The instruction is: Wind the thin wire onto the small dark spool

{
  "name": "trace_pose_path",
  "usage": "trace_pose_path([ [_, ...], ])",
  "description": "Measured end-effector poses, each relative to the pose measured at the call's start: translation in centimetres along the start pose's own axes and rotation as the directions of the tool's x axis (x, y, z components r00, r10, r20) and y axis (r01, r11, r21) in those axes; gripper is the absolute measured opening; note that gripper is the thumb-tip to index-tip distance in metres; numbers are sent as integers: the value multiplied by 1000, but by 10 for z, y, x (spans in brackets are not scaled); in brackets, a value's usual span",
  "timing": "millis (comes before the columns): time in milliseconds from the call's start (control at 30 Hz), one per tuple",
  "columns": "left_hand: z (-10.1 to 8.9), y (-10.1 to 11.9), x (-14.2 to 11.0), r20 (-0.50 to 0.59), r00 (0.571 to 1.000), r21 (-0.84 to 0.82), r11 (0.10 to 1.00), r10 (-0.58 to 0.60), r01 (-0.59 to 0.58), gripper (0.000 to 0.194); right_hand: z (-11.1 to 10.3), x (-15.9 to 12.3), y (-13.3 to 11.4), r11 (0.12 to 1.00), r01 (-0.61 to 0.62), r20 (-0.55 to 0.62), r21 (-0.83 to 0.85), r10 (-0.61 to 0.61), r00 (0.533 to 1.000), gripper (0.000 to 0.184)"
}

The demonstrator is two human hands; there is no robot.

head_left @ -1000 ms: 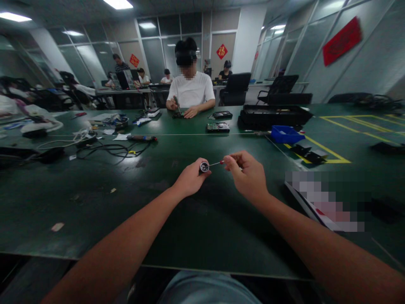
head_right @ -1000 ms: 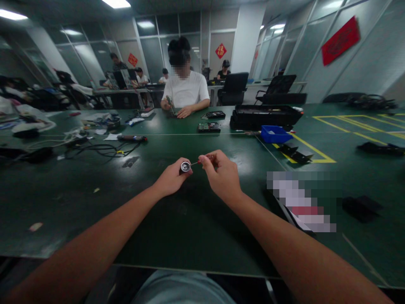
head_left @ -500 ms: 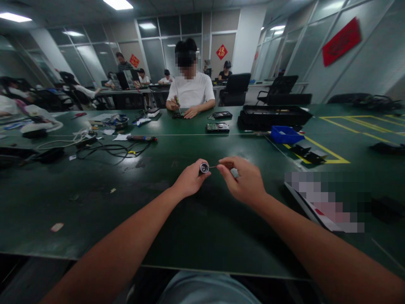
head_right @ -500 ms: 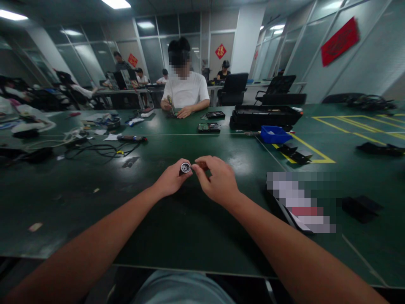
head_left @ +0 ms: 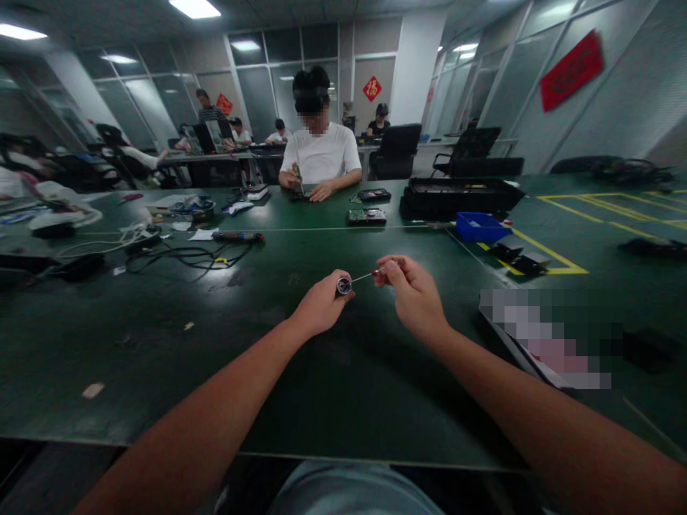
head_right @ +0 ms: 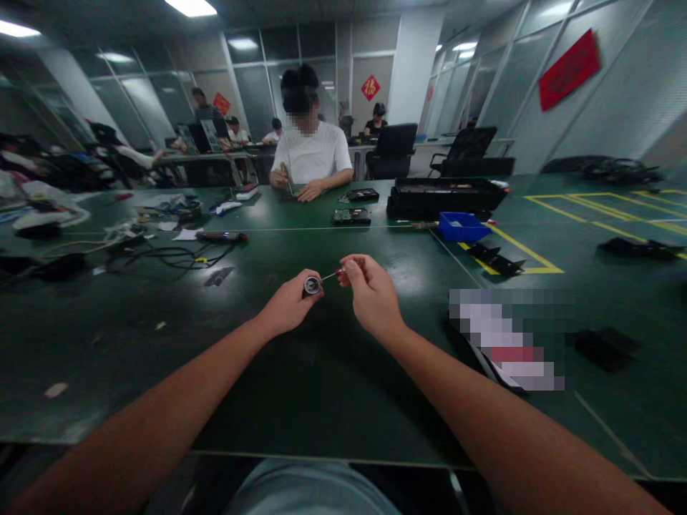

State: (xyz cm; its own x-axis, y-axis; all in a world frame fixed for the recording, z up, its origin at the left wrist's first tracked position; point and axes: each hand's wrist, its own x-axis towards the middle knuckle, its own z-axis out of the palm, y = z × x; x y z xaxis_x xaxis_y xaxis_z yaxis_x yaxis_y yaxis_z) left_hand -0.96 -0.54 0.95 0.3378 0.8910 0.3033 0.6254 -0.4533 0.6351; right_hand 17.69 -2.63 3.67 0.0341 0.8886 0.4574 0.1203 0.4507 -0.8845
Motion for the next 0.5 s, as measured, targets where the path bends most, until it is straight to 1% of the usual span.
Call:
trace_pose_path([
  [67,0,0,0,3,999,22,999,40,-40,16,-1,6,7,977,-128,-71,172,142,987,23],
  [100,-1,0,1,2,999,38,998,45,-45,15,-2,9,10,952,-192,-76,238,215,974,25],
  [133,-1,0,1,-2,999,57,998,36,-36,14,-3,11,12,932,-232,-79,276,263,962,27],
  [167,-1,0,1,-9,1000,73,997,13,-12,15,-3,12,13,926,-246,-86,285,281,956,27],
  [200,-2,-1,1,-10,1000,81,997,-6,7,16,-4,12,12,937,-232,-99,262,265,959,27],
  [233,-2,-1,1,-12,1000,85,996,-22,23,17,-4,11,11,956,-195,-114,217,223,968,26],
  [300,-2,-2,1,-13,999,79,996,-31,32,17,-4,8,6,990,-96,-124,99,108,986,24],
  [400,-2,-2,1,-7,1000,65,998,-22,22,18,-2,1,-3,997,12,-69,-73,-17,997,23],
  [500,-1,0,0,-2,1000,46,999,-18,18,18,0,-4,-7,980,69,-24,-185,-75,997,21],
])
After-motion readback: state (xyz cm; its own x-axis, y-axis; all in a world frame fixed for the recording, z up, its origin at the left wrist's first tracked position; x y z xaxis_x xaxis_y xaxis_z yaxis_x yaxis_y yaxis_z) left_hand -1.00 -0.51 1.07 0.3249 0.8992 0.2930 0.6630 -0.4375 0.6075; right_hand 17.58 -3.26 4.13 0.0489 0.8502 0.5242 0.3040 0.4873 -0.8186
